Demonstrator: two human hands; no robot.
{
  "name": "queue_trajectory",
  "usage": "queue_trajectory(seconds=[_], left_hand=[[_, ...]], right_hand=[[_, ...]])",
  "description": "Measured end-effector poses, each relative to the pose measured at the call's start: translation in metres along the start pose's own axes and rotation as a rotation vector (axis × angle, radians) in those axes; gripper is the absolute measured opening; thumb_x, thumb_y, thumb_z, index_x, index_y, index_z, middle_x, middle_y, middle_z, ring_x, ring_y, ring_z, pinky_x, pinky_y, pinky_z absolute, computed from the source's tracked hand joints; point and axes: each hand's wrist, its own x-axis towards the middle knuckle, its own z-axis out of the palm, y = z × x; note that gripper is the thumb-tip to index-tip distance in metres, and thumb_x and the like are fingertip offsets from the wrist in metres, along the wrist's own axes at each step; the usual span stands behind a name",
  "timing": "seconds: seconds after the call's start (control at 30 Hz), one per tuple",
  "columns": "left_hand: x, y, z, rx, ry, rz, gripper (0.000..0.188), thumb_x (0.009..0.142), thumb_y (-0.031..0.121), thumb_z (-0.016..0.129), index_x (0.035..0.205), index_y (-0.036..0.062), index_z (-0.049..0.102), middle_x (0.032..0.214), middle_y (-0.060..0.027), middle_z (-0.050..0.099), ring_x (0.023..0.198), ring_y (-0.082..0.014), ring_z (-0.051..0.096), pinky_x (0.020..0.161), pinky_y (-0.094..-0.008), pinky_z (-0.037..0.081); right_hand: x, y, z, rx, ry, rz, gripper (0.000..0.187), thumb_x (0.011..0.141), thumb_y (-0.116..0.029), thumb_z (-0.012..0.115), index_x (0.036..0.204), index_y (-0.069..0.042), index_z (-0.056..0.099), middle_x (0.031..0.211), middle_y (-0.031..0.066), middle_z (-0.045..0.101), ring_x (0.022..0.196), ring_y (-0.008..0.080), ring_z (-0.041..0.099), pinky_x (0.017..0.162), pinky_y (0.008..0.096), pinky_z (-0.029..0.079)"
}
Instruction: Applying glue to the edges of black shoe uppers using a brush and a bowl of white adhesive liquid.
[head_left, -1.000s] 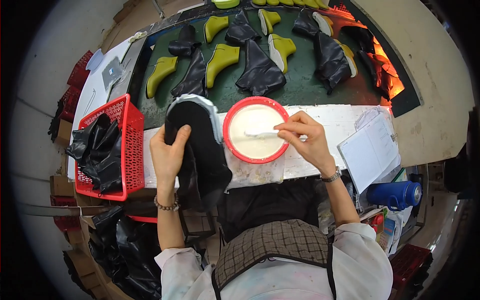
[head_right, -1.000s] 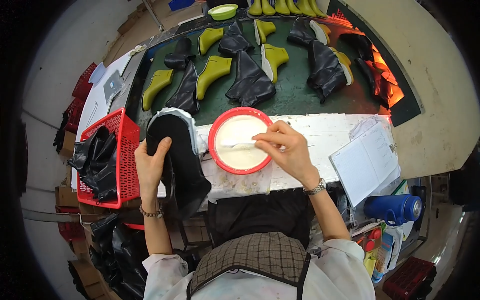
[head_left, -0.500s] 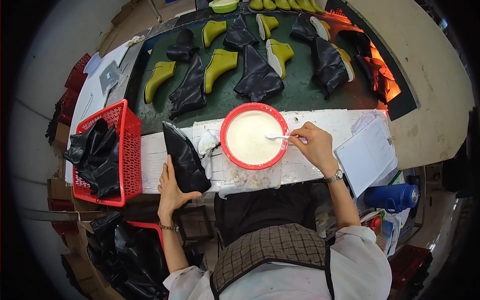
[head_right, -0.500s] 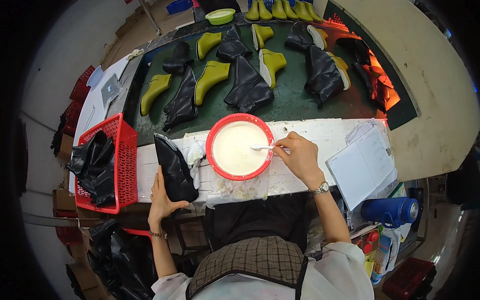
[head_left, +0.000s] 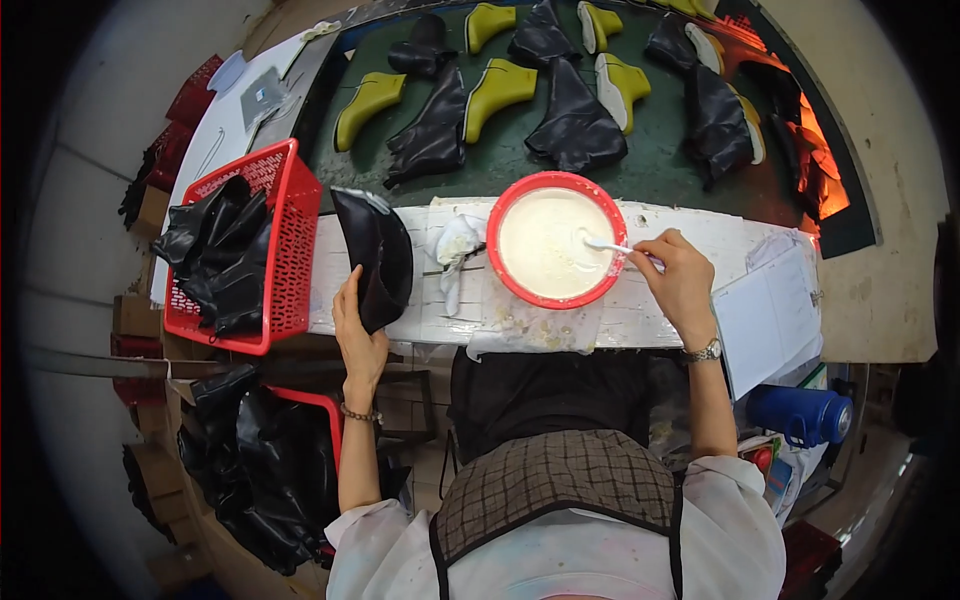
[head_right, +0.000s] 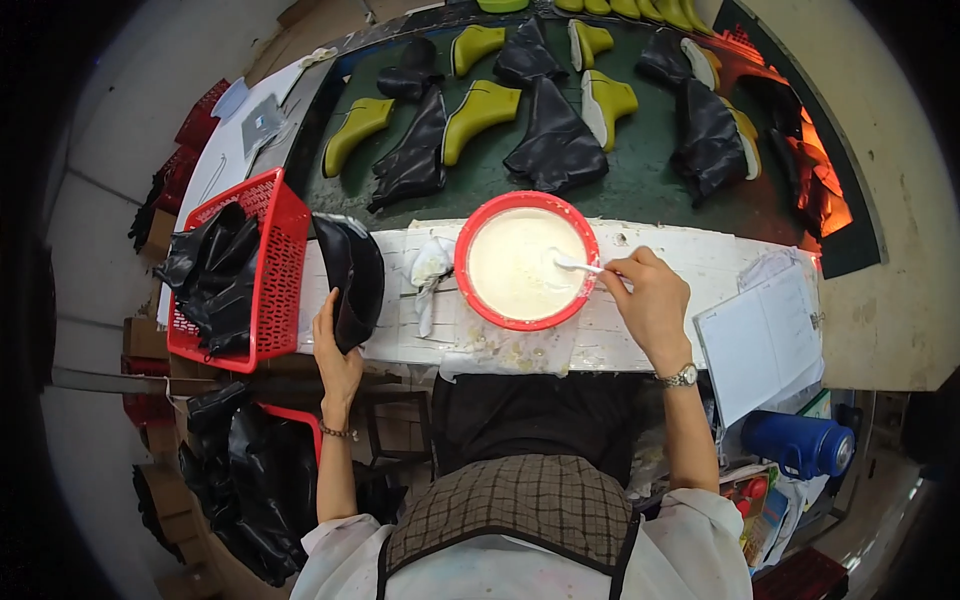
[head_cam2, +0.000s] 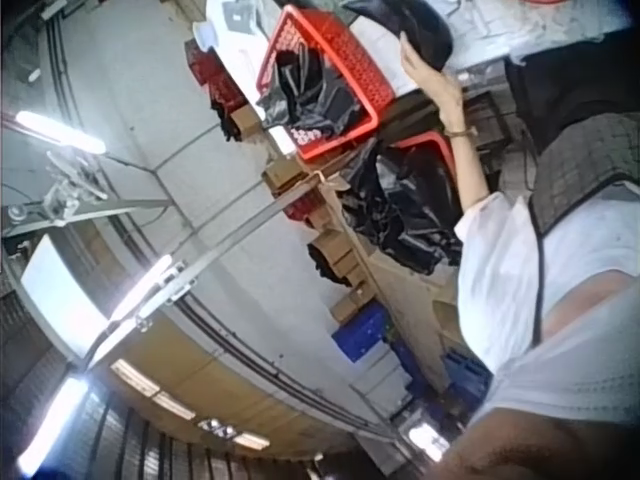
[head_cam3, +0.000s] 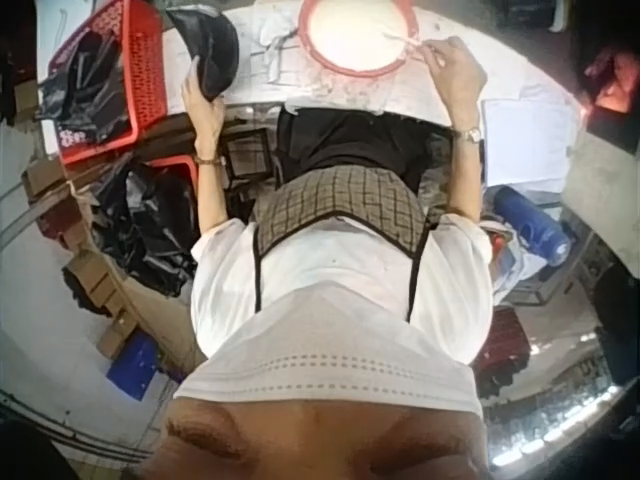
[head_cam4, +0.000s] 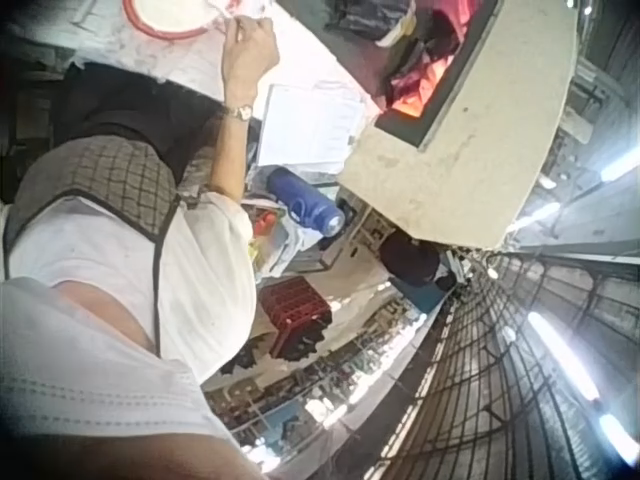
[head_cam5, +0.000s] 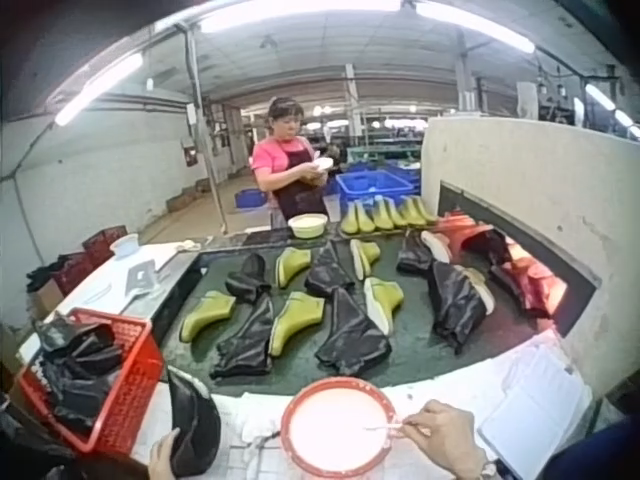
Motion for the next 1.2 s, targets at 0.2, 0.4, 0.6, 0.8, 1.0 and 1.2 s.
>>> queue_trajectory(seconds=[0.2,0.4,0.6,0.8,1.0,1.2], left_hand=[[0.002,0.072,-0.014,-0.047,0.100,0.181,0.076,0.077,-0.002,0.076,0.149,0.0058,0.051,0.151,-0.0242,0.043,0.132,-0.0435,0.048,0.109,-0.0460,0.043],[0.008,0.115,-0.011,-0.006,0.013,0.377,0.072,0.078,0.010,0.081,0.145,0.0055,0.055,0.149,-0.0255,0.046,0.130,-0.0435,0.050,0.107,-0.0493,0.043],[0.004,0.129,-0.013,-0.068,-0.026,0.459,0.063,0.083,0.019,0.078,0.140,0.0034,0.059,0.147,-0.0272,0.049,0.130,-0.0434,0.051,0.108,-0.0495,0.042],[0.015,0.137,-0.012,-0.102,0.047,0.478,0.061,0.081,0.017,0.079,0.138,0.0038,0.062,0.145,-0.0238,0.052,0.128,-0.0407,0.053,0.106,-0.0469,0.044],[0.033,0.144,0.002,-0.147,0.186,0.411,0.063,0.080,0.010,0.079,0.140,0.0008,0.060,0.142,-0.0227,0.055,0.123,-0.0403,0.055,0.104,-0.0452,0.046],[0.053,0.147,0.023,-0.186,0.300,0.416,0.061,0.082,0.005,0.077,0.141,0.0011,0.059,0.143,-0.0222,0.055,0.123,-0.0401,0.054,0.104,-0.0452,0.045]], right_hand=[[0.000,-0.015,-0.007,0.187,0.092,0.049,0.013,0.087,-0.018,0.080,0.096,-0.008,0.080,0.083,0.0052,0.069,0.064,0.0190,0.064,0.059,0.0311,0.049],[0.010,-0.059,-0.021,0.583,0.002,-0.109,0.013,0.087,-0.006,0.079,0.100,-0.004,0.080,0.086,0.0028,0.069,0.069,0.0051,0.057,0.056,0.0209,0.042],[0.022,-0.042,-0.018,0.429,0.138,-0.158,0.011,0.085,-0.013,0.082,0.095,-0.007,0.080,0.083,0.0030,0.069,0.064,0.0101,0.059,0.053,0.0245,0.044],[0.037,-0.044,-0.019,0.487,0.273,-0.232,0.016,0.081,-0.012,0.085,0.095,-0.006,0.080,0.085,0.0042,0.070,0.069,0.0119,0.063,0.056,0.0254,0.048],[0.014,-0.048,-0.014,0.527,0.168,-0.304,0.020,0.081,-0.002,0.084,0.101,-0.003,0.080,0.091,0.0056,0.068,0.077,0.0115,0.066,0.064,0.0233,0.053],[0.003,-0.057,-0.020,0.585,0.146,-0.267,0.019,0.077,-0.007,0.086,0.095,-0.005,0.080,0.086,0.0050,0.069,0.073,0.0145,0.067,0.061,0.0271,0.052]])
